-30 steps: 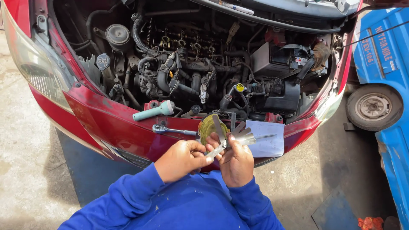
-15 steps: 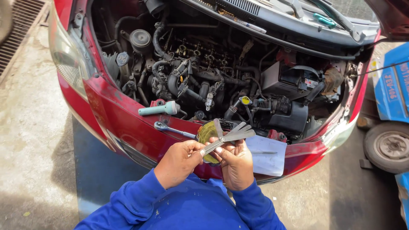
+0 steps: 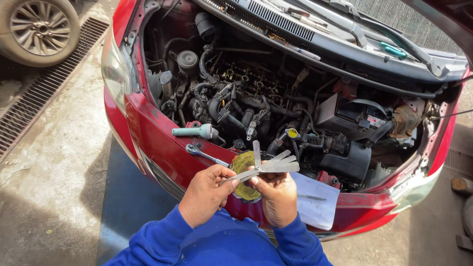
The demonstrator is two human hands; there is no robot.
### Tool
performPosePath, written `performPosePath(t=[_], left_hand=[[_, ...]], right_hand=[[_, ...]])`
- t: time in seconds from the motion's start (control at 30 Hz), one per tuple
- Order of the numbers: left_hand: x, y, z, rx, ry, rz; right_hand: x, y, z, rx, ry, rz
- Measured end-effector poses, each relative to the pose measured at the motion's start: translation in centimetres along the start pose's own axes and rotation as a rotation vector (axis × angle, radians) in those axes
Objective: Checking engine valve clearances using a feeler gauge and recording the measurements on paper
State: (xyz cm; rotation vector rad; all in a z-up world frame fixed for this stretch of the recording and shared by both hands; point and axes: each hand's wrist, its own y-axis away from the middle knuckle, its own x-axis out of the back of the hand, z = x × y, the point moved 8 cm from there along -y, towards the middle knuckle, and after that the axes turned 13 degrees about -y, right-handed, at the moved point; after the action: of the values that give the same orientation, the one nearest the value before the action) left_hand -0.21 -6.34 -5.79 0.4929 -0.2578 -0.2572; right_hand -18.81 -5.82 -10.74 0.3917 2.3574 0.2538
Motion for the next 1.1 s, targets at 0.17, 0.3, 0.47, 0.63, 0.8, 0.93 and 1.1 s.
performPosePath(t=[0.17,0.3,0.47,0.63,0.8,0.93,1.1], left_hand=[[-0.5,0.3,0.7,-0.213,-0.300,0.220],[-1.3,0.8,1.6,-0.431,-0.492,0.419],[-2.4,2.5,3.5,-0.641,-0.618,0.645],[-2.3,3.7,5.0,-0.690,-0.625,0.699],[-1.8,3.7,4.7,-0.670,-0.490,0.654],[-2.2,4.3,4.5,-0.676,-0.501,0.671],[-2.6,5.2,4.6,-0.727,-0.617,0.734]], right_hand=[[-1.0,-0.7,-0.6,0.039,-0.034,-0.099],[-1.4,-0.9,-1.6,0.070,-0.121,-0.158],[-2.3,-1.0,-2.9,0.131,-0.156,-0.240],[-2.4,-0.2,-4.3,0.303,-0.147,-0.266],[-3.7,1.4,-6.5,0.672,0.106,-0.403],[-3.1,1.4,-5.9,0.662,0.123,-0.387],[-4.1,2.5,-5.9,0.738,0.124,-0.407]])
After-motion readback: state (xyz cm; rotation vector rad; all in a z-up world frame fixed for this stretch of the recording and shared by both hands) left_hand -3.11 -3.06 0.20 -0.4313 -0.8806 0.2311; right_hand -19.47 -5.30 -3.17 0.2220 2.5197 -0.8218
